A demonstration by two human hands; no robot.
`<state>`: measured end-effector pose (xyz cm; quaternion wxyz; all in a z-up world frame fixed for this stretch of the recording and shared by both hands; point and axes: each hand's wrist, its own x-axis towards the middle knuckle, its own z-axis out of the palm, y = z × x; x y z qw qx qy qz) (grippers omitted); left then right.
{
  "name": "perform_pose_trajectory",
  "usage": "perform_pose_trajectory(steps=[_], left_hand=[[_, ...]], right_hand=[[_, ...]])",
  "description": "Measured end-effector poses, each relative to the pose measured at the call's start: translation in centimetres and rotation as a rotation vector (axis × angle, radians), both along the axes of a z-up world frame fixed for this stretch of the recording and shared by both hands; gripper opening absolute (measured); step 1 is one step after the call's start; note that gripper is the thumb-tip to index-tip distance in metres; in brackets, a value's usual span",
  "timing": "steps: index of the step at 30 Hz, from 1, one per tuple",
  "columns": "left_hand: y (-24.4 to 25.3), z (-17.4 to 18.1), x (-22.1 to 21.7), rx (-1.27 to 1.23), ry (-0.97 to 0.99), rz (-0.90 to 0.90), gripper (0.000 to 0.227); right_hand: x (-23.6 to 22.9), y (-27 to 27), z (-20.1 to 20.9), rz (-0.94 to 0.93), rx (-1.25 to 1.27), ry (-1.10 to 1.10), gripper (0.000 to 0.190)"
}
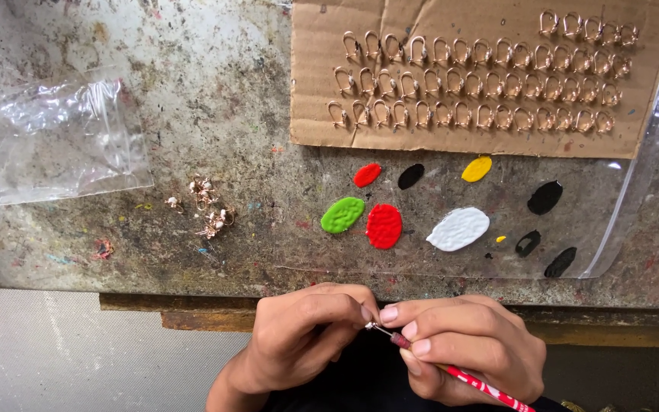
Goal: Applying colored paint to small jewelry components using a fine-tipped brush.
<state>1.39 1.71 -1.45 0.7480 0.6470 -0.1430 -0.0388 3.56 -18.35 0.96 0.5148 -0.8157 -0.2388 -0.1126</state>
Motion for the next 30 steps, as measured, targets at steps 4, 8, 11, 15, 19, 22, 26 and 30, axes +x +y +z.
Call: perform_pose_trajectory(steps=[4,8,11,15,19,22,26,30], left_hand=[[0.06,0.14,0.12,-0.018,0.001,0.003,0.003],[0.10,0.18,0.29,-0.016,0.000,-0.010,0.003],[0.15,0.15,0.28,-0.030,0.004,-0.016,0.003],[0.28,0.18,0.33,-0.020,0.013,-0.032,0.004],[0.24,0.32,0.50,-0.020,-0.003,-0.019,0.003],[0.20,0.25,0.48,-0.018,-0.002,-0.029,0.003],[0.16,0.22,0.35,-0.015,-0.002,-0.015,0.004],[0.20,0.30,0.45,-0.005,-0.002,-0.023,0.004]], right_hand=[[0.02,-0.31,0.05,0.035,0.002,0.015,0.010],[-0.11,-0.21,0.11,0.023,-0.007,0.029,0.010],[0.17,-0.70,-0.01,0.063,-0.014,0.020,0.011],[0.06,-0.58,-0.11,0.072,0.009,0.028,0.011],[-0.04,-0.38,-0.27,0.068,0.003,0.024,0.012],[-0.10,-0.28,-0.33,0.017,0.025,0.020,0.011],[0.12,-0.92,-0.16,0.095,-0.006,0.022,0.012],[0.07,-0.69,-0.12,0.079,-0.006,0.025,0.012]])
